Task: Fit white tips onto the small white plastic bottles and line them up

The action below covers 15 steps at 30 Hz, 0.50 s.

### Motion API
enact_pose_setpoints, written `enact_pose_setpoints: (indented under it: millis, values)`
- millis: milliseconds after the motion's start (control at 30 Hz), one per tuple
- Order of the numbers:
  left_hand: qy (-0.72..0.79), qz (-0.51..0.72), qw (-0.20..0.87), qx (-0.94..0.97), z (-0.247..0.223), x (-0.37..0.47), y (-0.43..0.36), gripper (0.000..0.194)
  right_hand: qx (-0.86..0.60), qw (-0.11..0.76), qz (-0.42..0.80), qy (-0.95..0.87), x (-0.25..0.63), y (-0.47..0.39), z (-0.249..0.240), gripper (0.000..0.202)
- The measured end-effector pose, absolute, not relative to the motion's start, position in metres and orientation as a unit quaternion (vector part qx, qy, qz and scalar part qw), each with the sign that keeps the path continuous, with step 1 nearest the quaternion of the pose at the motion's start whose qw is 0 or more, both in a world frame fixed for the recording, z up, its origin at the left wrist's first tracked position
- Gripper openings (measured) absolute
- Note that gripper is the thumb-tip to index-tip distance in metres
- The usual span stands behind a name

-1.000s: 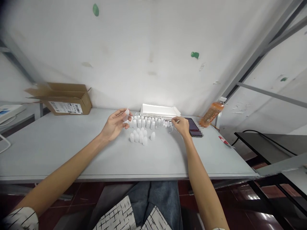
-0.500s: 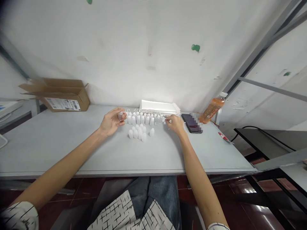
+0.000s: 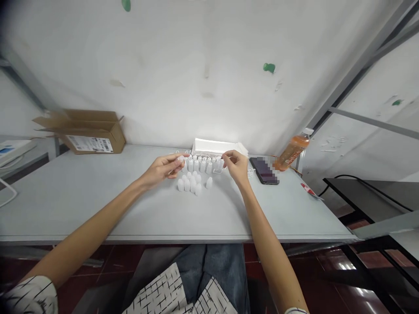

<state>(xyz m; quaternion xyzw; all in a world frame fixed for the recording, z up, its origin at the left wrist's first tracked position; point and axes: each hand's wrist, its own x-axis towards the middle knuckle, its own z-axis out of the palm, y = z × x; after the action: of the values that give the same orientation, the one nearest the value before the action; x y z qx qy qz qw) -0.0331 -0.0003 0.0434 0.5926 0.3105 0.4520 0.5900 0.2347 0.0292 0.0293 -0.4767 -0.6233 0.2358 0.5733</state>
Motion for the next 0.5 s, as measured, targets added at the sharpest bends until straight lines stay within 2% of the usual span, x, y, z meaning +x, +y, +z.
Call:
enact_pose_setpoints:
  millis: [200,500]
  values:
    - [0.322,0.426,0.563,0.631,0.033,-0.032,0.001,0.055,-0.370,0.567,0.324,-0.661,0.175,0.009,0.053,0.022]
    - [0.347,0.422,0.496,0.675,0.034,-0.032,-0.002,0.059,-0.364,0.551,0.339,-0.670,0.168,0.004,0.049,0.021]
